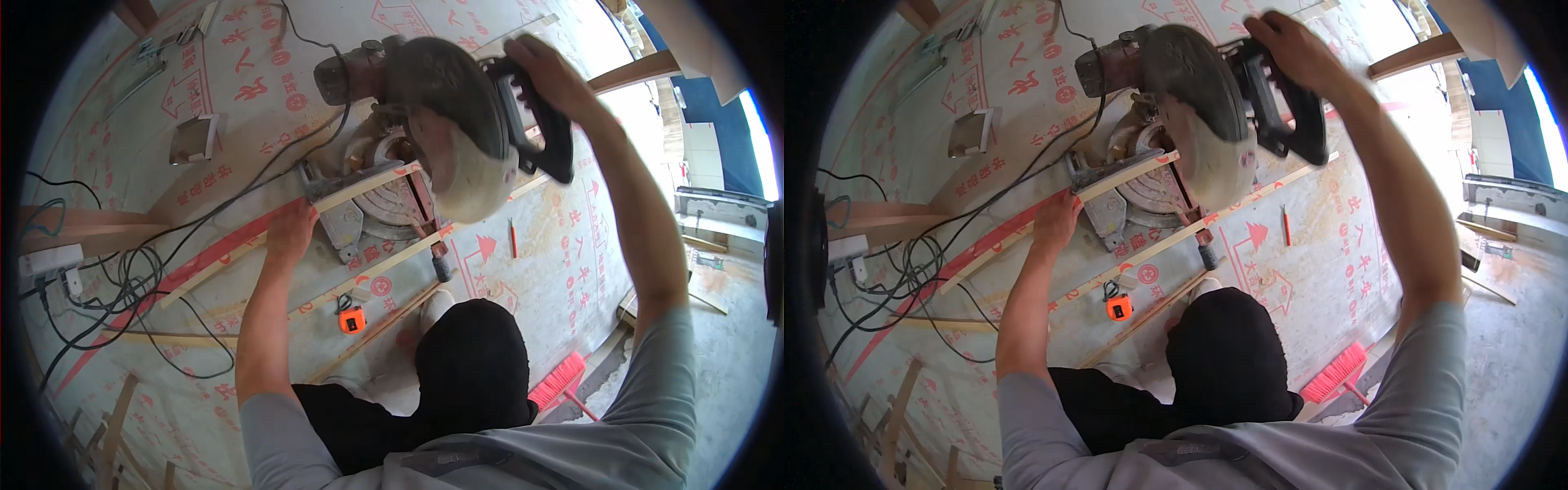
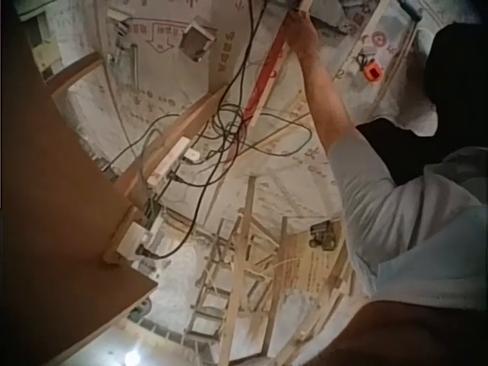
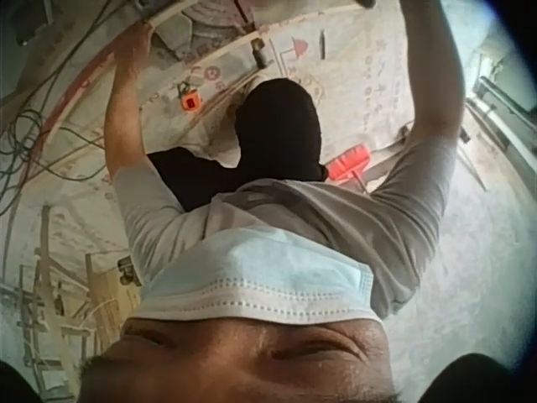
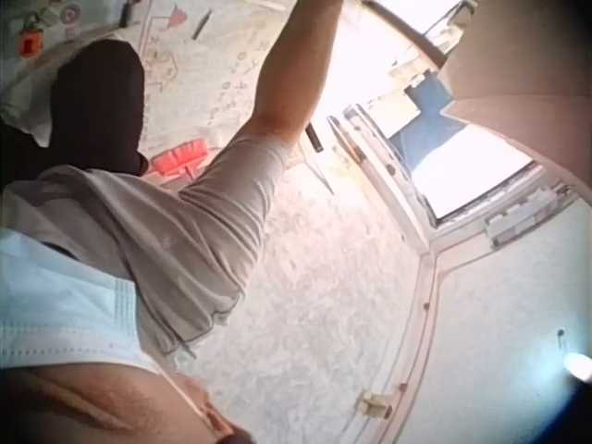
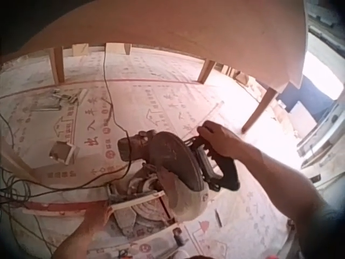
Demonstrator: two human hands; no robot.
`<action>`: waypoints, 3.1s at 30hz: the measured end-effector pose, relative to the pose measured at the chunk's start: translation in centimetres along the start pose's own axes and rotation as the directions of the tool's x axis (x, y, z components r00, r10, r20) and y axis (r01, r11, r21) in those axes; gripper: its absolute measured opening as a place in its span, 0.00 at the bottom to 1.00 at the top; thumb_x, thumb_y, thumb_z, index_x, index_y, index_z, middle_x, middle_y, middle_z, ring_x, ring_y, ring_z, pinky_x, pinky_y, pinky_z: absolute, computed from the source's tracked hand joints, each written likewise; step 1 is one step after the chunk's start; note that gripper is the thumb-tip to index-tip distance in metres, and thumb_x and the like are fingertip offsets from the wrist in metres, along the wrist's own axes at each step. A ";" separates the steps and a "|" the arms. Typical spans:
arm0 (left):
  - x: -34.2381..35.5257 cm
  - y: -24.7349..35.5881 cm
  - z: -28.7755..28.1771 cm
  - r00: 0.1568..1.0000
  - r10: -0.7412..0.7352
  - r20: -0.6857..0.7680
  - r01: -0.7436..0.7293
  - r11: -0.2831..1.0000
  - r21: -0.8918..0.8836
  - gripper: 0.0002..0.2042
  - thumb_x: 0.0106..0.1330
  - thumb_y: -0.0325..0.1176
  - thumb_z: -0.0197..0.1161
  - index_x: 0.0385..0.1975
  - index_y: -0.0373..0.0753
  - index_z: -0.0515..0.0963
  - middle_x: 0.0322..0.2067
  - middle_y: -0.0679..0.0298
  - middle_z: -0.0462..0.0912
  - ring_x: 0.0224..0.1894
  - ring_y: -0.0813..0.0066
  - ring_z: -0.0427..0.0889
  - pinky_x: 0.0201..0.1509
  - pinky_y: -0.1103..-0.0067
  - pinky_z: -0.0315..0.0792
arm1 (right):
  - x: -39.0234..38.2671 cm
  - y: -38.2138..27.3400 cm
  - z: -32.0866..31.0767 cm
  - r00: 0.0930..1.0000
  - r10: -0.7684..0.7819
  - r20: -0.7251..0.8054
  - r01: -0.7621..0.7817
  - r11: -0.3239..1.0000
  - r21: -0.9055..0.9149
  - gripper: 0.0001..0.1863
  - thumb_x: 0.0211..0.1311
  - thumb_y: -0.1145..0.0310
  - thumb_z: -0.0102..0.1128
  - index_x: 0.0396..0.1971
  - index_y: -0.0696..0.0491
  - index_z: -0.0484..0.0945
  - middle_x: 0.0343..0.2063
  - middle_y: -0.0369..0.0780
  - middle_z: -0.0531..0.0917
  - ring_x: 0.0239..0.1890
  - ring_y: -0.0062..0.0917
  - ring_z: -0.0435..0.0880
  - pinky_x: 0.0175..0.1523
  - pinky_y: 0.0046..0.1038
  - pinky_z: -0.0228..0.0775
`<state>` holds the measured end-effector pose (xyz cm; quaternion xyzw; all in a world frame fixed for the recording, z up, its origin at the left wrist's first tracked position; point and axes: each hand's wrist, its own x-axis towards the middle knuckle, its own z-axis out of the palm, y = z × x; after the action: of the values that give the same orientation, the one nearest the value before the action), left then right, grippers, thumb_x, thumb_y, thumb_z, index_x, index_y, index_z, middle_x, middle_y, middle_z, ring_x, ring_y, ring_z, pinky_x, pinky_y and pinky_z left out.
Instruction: Cutting wooden strips with a miter saw and applying adhesive to them on a workspace.
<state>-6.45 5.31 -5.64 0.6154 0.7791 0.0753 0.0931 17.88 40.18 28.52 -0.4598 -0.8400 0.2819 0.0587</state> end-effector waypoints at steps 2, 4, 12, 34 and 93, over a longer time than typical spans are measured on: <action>-0.1 0.0 0.2 1.000 0.000 -0.021 -0.001 1.000 -0.021 0.20 0.75 0.49 0.56 0.57 0.43 0.72 0.30 0.55 0.85 0.33 0.51 0.85 0.38 0.59 0.79 | -3.6 2.8 1.4 0.996 0.085 -0.035 -0.077 0.978 0.193 0.24 0.78 0.44 0.45 0.48 0.51 0.76 0.28 0.38 0.82 0.24 0.22 0.83 0.31 0.29 0.77; 0.0 0.0 0.2 1.000 -0.016 -0.007 0.015 1.000 -0.019 0.20 0.75 0.49 0.55 0.58 0.43 0.71 0.30 0.54 0.85 0.34 0.51 0.85 0.40 0.59 0.79 | -7.4 4.9 3.2 0.990 0.139 -0.002 -0.120 0.857 0.502 0.24 0.79 0.44 0.42 0.54 0.48 0.74 0.33 0.39 0.84 0.27 0.23 0.84 0.34 0.28 0.78; 0.1 0.0 0.1 0.996 -0.047 0.074 0.046 0.999 0.013 0.23 0.78 0.50 0.49 0.61 0.39 0.71 0.34 0.54 0.86 0.39 0.53 0.86 0.44 0.60 0.79 | -12.6 8.1 7.2 0.984 0.175 -0.022 -0.112 0.718 0.686 0.30 0.81 0.42 0.31 0.62 0.51 0.68 0.31 0.40 0.82 0.28 0.21 0.81 0.34 0.23 0.76; 0.3 0.4 -0.3 0.999 -0.039 0.031 0.038 0.999 0.012 0.22 0.78 0.50 0.49 0.56 0.38 0.75 0.34 0.55 0.87 0.39 0.55 0.87 0.45 0.62 0.79 | -13.7 10.3 9.9 0.978 0.064 -0.199 0.071 0.795 0.603 0.31 0.82 0.44 0.28 0.61 0.54 0.69 0.25 0.37 0.78 0.22 0.17 0.76 0.30 0.21 0.72; -18.1 19.5 2.6 0.768 0.313 0.559 0.188 0.724 -0.664 0.16 0.73 0.46 0.57 0.49 0.40 0.71 0.51 0.44 0.78 0.55 0.44 0.78 0.53 0.56 0.75 | 1.4 24.8 6.7 0.984 0.020 -0.179 -0.067 0.963 -0.262 0.10 0.66 0.70 0.58 0.45 0.51 0.83 0.41 0.43 0.87 0.44 0.36 0.85 0.47 0.38 0.77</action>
<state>16.63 -7.79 -2.72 0.5511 0.5919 0.1482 0.5692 33.00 48.91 9.63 -0.5048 -0.8517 0.1258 0.0636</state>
